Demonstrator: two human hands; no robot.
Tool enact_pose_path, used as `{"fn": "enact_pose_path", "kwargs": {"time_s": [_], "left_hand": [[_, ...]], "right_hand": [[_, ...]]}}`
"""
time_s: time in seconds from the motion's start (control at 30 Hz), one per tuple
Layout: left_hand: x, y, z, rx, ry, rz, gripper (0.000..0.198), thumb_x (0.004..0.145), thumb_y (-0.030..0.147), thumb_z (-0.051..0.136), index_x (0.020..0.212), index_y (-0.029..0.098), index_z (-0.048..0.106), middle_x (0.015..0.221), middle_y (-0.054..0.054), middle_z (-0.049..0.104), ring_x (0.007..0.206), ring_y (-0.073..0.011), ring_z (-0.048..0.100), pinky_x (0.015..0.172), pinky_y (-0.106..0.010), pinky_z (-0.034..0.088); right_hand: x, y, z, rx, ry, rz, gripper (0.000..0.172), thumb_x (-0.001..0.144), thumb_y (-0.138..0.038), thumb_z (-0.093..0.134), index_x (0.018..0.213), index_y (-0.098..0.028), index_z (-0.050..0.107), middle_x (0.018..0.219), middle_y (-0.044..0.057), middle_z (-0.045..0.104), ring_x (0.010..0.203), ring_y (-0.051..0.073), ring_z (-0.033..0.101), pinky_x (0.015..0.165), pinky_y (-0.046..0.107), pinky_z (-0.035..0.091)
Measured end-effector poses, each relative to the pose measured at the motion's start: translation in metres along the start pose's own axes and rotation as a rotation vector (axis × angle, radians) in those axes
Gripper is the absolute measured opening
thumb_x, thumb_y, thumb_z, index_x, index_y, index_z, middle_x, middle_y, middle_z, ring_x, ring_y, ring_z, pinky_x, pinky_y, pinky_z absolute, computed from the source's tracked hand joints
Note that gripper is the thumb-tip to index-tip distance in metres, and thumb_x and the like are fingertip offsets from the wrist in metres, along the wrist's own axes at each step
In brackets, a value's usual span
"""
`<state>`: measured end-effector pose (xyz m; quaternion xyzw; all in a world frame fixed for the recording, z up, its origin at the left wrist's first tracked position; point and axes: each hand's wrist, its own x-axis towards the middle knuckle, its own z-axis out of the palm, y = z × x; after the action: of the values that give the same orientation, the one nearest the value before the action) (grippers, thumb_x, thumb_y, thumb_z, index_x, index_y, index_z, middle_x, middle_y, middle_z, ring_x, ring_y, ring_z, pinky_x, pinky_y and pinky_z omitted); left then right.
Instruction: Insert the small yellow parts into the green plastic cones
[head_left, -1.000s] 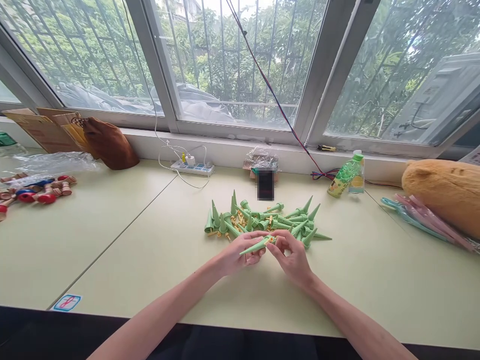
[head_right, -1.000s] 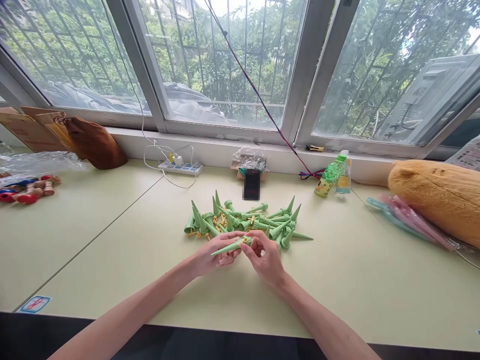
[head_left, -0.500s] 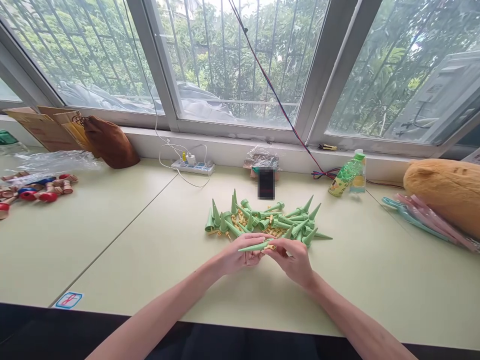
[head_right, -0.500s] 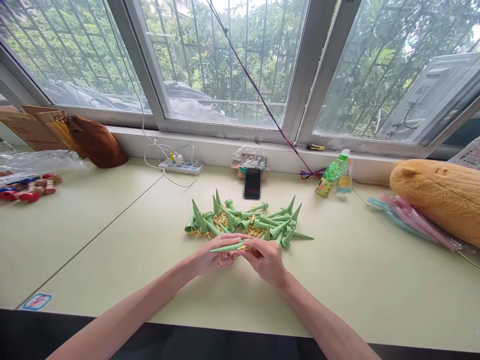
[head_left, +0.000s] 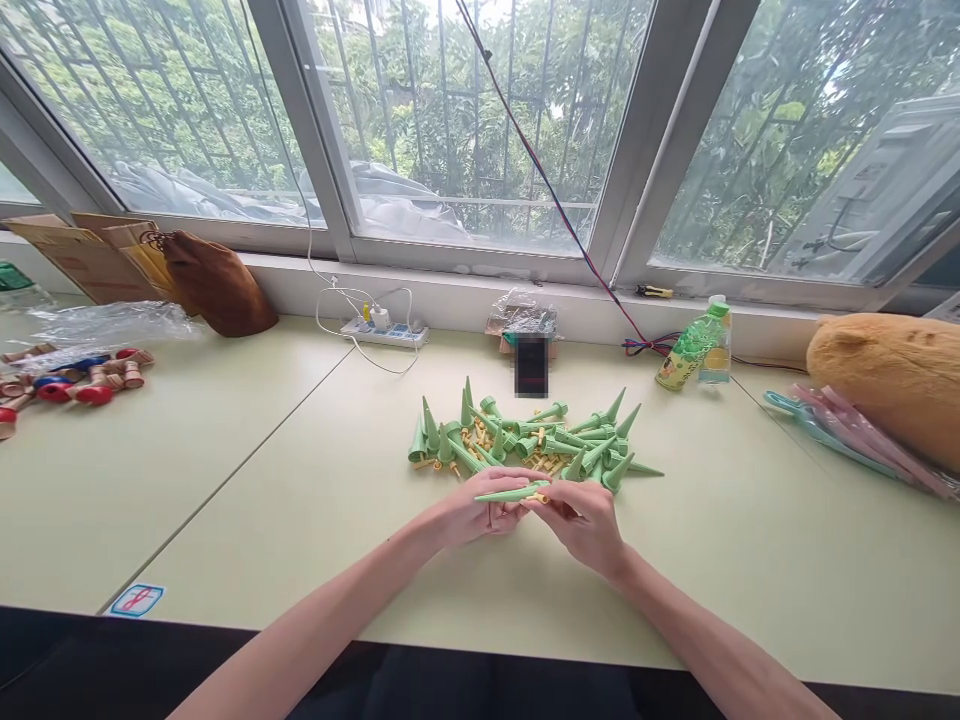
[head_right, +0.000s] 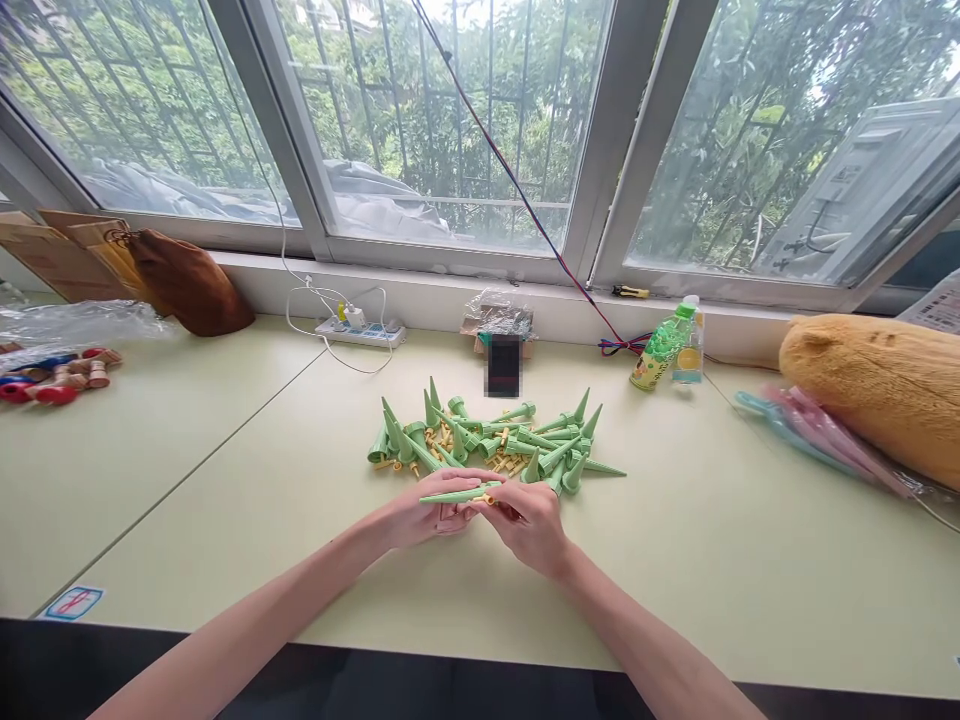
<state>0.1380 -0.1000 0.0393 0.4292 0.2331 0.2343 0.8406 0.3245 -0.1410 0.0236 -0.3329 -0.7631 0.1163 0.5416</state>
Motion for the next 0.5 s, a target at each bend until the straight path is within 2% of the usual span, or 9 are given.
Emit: {"fn": "enact_pose_path", "kwargs": {"time_s": [0.33,0.5], "left_hand": [[0.0006,0.0008,0.001,0.007,0.012,-0.021,0.047,0.082,0.037,0.074,0.12,0.011,0.068,0.066,-0.001,0.053,0.049,-0.005,0.034,0.047,-0.023,0.017],[0.0007,0.0016,0.0013,0.004,0.016,-0.022,0.043,0.08,0.037,0.075,0.115,0.012,0.071,0.062,0.0,0.051,0.048,-0.0056,0.034,0.045,-0.023,0.017]], "right_hand": [[0.001,0.0013,0.0,-0.01,0.015,0.007,0.024,0.094,-0.028,0.064,0.072,-0.018,0.066,0.048,-0.004,0.049,0.042,0.009,0.038,0.043,0.022,0.032],[0.0007,0.0019,-0.0006,-0.028,-0.009,0.005,0.026,0.095,-0.033,0.062,0.074,-0.019,0.068,0.047,-0.004,0.05,0.042,0.009,0.038,0.043,0.023,0.033]]}}
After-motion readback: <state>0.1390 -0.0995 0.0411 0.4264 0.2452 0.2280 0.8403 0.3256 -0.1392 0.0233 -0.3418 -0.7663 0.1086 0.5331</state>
